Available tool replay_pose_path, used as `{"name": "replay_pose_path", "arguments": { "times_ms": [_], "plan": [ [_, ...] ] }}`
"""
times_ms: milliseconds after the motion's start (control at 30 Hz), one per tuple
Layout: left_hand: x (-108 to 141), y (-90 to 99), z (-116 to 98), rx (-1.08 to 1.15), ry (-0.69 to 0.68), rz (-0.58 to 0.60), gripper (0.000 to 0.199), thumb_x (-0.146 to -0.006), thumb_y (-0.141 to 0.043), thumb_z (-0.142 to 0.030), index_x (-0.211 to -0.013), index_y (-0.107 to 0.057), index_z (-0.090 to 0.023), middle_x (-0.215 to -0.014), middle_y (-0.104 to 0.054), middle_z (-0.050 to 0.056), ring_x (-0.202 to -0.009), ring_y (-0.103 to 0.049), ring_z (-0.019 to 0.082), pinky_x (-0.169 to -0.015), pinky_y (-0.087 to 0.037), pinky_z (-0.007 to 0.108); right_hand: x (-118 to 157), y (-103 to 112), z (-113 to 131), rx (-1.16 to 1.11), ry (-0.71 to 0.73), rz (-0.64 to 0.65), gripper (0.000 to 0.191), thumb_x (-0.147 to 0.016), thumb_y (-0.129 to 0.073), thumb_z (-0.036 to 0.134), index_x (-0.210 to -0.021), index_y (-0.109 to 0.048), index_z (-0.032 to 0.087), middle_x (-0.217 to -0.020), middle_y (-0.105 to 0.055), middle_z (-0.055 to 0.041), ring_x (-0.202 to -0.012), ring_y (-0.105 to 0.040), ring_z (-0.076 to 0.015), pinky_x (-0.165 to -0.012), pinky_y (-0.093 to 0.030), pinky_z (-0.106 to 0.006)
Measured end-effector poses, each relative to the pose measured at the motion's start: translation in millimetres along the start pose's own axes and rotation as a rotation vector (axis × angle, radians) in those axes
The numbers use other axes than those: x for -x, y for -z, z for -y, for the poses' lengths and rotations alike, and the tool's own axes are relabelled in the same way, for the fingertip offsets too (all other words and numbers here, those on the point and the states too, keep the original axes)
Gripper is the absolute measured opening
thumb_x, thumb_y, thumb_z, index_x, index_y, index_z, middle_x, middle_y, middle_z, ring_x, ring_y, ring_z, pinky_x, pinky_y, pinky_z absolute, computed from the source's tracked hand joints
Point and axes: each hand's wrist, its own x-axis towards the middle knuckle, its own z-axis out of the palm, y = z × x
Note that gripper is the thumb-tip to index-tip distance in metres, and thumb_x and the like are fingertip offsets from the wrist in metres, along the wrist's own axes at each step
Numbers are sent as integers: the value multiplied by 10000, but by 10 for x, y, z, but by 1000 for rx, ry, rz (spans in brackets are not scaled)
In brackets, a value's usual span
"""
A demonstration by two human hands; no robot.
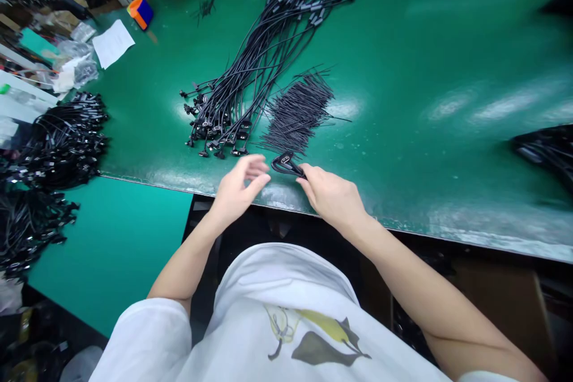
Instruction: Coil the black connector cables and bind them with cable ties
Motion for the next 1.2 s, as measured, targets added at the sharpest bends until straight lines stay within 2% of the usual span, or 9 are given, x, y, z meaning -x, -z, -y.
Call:
{"name": "replay_pose_path", "arguments": {
  "times_ms": [100,167,300,467,667,767,900,1000,1200],
  "plan": [
    [-79,28,102,-104,-252,-60,464,-931,-617,-381,-1363,-563,-221,-1426,-599,115,-1284,-579,219,-1055,-465,348,38,-45,-47,103,71,3,346,-1039,-425,369,-1111,-679,145,-766,-685,-40,-634,-592,-152,-558,-315,-293],
    [-139,-52,161,-152,-380,-63,273,-975,-548,-342,-1173,-682,-210,-1213,-718,88,-1181,-637,194,-1017,-489,336,64,-55,-36,117,109,5,366,-1041,-427,374,-1188,-670,144,-764,-681,-35,-626,-581,-144,-562,-310,-288],
    [-230,-247,228,-225,-415,-223,250,-994,-513,-345,-1034,-695,-178,-913,-735,58,-862,-663,151,-837,-529,297,98,-35,-27,148,109,-35,369,-1042,-441,344,-1301,-640,173,-722,-643,-8,-587,-554,-121,-543,-287,-285],
    [-270,-303,242,-345,-538,-153,287,-976,-547,-355,-1154,-667,-166,-1071,-699,103,-1040,-645,181,-911,-520,315,104,10,-83,122,149,-134,300,-1023,-499,329,-1185,-699,175,-696,-630,8,-575,-539,-106,-568,-315,-272],
    [-283,-315,223,-475,-380,-132,340,-948,-562,-474,-942,-675,-154,-792,-663,41,-772,-599,166,-752,-483,294,87,-46,-98,38,127,-127,263,-1010,-526,339,-1029,-715,156,-752,-673,0,-626,-562,-114,-611,-347,-262],
    [-386,-220,298,-503,-292,-80,319,-972,-529,-443,-998,-688,-167,-863,-693,54,-843,-617,181,-811,-483,301,141,-86,-222,43,89,-113,255,-1006,-530,340,-1002,-712,160,-738,-665,1,-641,-566,-124,-614,-356,-262],
    [-633,110,411,-696,-225,-282,397,-973,-516,-386,-1250,-638,-130,-1207,-673,163,-1124,-588,284,-997,-432,403,324,30,-757,119,-115,-67,300,-1022,-478,344,-1060,-713,162,-863,-699,-42,-791,-609,-157,-706,-408,-252],
    [-868,393,550,-835,-127,-287,441,-967,-470,-337,-1331,-591,-121,-1308,-618,208,-1179,-556,365,-992,-405,490,555,373,-1435,235,-425,-43,361,-1016,-452,399,-1113,-715,172,-1011,-680,-108,-918,-586,-222,-780,-425,-315],
    [-1180,676,872,-781,-29,-134,254,-897,-500,-352,-1017,-662,-198,-886,-628,73,-973,-599,342,-829,-395,438,1087,1164,-2667,465,-987,-190,507,-1013,-378,443,-1366,-566,131,-1222,-583,-229,-1082,-474,-302,-925,-356,-452]
  ]
}}
